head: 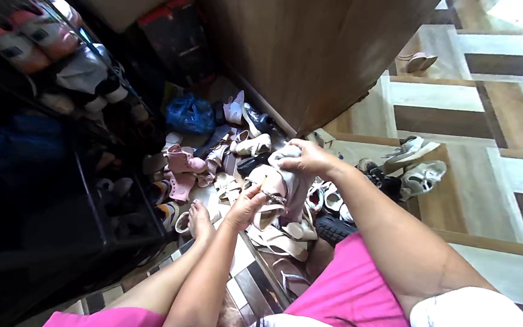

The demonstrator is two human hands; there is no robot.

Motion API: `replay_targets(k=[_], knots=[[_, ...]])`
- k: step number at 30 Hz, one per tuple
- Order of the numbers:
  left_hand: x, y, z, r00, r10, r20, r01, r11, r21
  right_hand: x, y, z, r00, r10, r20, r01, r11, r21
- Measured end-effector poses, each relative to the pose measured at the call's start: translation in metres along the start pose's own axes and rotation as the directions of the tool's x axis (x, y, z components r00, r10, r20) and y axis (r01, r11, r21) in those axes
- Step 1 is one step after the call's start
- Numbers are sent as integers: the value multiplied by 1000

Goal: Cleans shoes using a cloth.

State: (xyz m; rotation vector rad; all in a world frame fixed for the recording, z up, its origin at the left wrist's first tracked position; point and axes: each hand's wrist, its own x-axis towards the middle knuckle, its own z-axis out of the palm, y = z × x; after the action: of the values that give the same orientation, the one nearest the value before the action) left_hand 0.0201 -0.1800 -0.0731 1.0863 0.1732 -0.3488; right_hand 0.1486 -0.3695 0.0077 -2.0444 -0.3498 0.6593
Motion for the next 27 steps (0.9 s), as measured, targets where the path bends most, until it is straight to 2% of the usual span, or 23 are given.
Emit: replay_targets(k=[2, 4, 8, 10, 13, 15, 18, 21, 23, 25, 27], knots=[[-2, 4, 1, 999, 2, -44, -6, 995, -96, -6, -8, 6, 1000, -11, 3, 10, 979, 203], [-4, 6, 1, 996, 12, -83, -26, 984, -174, -8, -9, 12, 999, -9, 50, -7, 951, 310], [-6, 6, 1, 991, -8, -136, -51, 905, -422, -3, -4, 6, 994, 51, 93, -75, 959, 275], [0, 0, -12, 998, 21, -55, -46, 858, -512, -4, -6, 1, 998, 61, 14, -63, 963, 262], [5, -4, -21, 998, 59, 18, -40, 839, -542, -4, -12, 1, 984, 46, -169, 13, 943, 334], [7, -7, -21, 995, 64, 74, -13, 836, -549, -4, -13, 10, 981, 4, -192, 66, 932, 357], [7, -3, -11, 996, 48, 80, 1, 848, -530, -1, -11, 24, 998, -46, -33, 52, 972, 228], [7, 12, -8, 992, -3, -130, -66, 848, -526, 2, -15, 14, 1000, -30, 5, 30, 987, -160], [11, 22, -20, 972, 41, -233, -152, 864, -481, -2, -19, 0, 998, -5, -68, -18, 943, -333], [21, 27, -44, 937, 103, -333, -252, 859, -445, -13, -26, -15, 983, -4, -183, -64, 929, -365], [29, 31, -71, 875, 71, -478, -295, 862, -412, -26, -30, -31, 954, -59, -293, -51, 933, -356]])
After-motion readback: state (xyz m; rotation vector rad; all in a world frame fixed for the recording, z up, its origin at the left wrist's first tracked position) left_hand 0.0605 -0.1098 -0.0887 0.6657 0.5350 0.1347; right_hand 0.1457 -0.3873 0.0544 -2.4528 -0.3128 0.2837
